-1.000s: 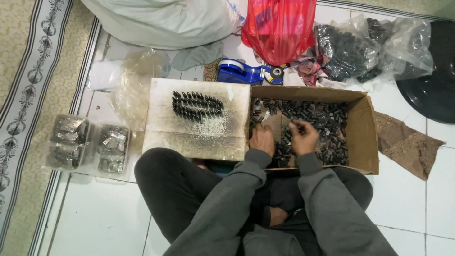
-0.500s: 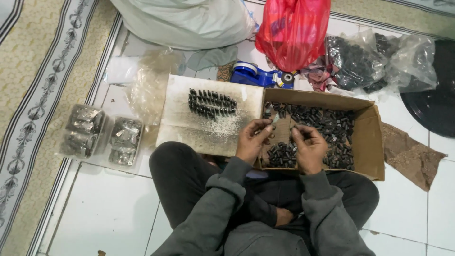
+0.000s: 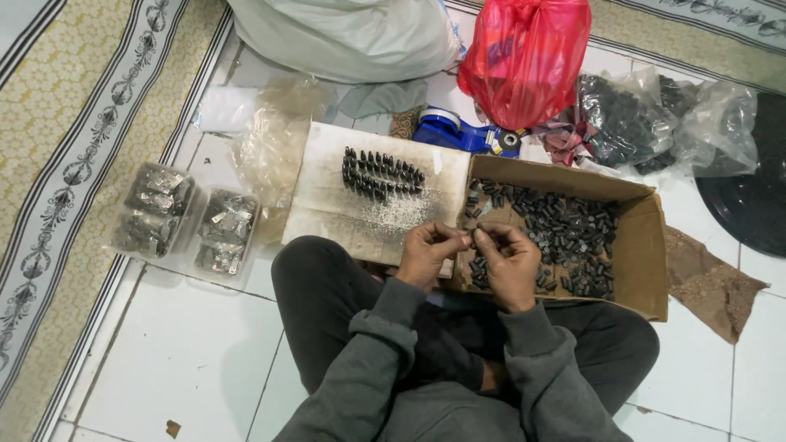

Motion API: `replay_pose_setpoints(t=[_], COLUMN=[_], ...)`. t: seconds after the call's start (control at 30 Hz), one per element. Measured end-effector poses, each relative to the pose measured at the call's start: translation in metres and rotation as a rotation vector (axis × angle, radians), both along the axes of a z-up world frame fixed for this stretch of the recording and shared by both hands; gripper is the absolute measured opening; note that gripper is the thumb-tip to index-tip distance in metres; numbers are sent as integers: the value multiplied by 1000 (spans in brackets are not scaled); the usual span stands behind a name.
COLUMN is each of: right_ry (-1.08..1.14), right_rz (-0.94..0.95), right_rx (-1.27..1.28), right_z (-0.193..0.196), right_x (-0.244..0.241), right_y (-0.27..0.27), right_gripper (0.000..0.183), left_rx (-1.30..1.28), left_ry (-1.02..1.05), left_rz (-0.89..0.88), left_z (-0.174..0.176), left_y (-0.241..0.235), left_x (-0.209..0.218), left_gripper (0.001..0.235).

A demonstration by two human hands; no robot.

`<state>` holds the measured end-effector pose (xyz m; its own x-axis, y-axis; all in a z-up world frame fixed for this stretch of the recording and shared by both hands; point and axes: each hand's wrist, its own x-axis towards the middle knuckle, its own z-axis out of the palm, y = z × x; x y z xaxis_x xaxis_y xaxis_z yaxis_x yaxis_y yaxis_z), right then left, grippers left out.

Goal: The person sits on the floor and repeatedly picks small dark metal pieces from a cardboard box, joins them by hand, and places the assembled pairs onto a white board. The process continues throughout the clip with no other tools used.

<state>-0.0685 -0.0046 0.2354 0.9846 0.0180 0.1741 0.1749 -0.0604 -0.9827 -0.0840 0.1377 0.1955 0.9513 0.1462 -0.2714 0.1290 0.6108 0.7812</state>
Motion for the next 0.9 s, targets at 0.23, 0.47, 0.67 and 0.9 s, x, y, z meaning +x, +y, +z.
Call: replay_pose_setpoints(t=[0.23, 0.47, 0.67, 0.9], right_ry=[-21, -64, -55, -48], right_rz=[-48, -127, -179, -219], right_rx=[-7, -49, -38, -36], right_z=[7, 0, 6, -2], right_x=[-6, -9, -12, -14], right_y=[11, 19, 27, 27], right_gripper=[17, 16, 14, 11], left_rx=[-360, -339, -308, -250], left_ry=[-26, 15, 31, -4], left_rz=[106, 181, 280, 257], left_z=[9, -21, 7, -3], left_y=[-2, -8, -17, -18], left_x=[2, 1, -4, -6], left_gripper=[30, 15, 19, 19])
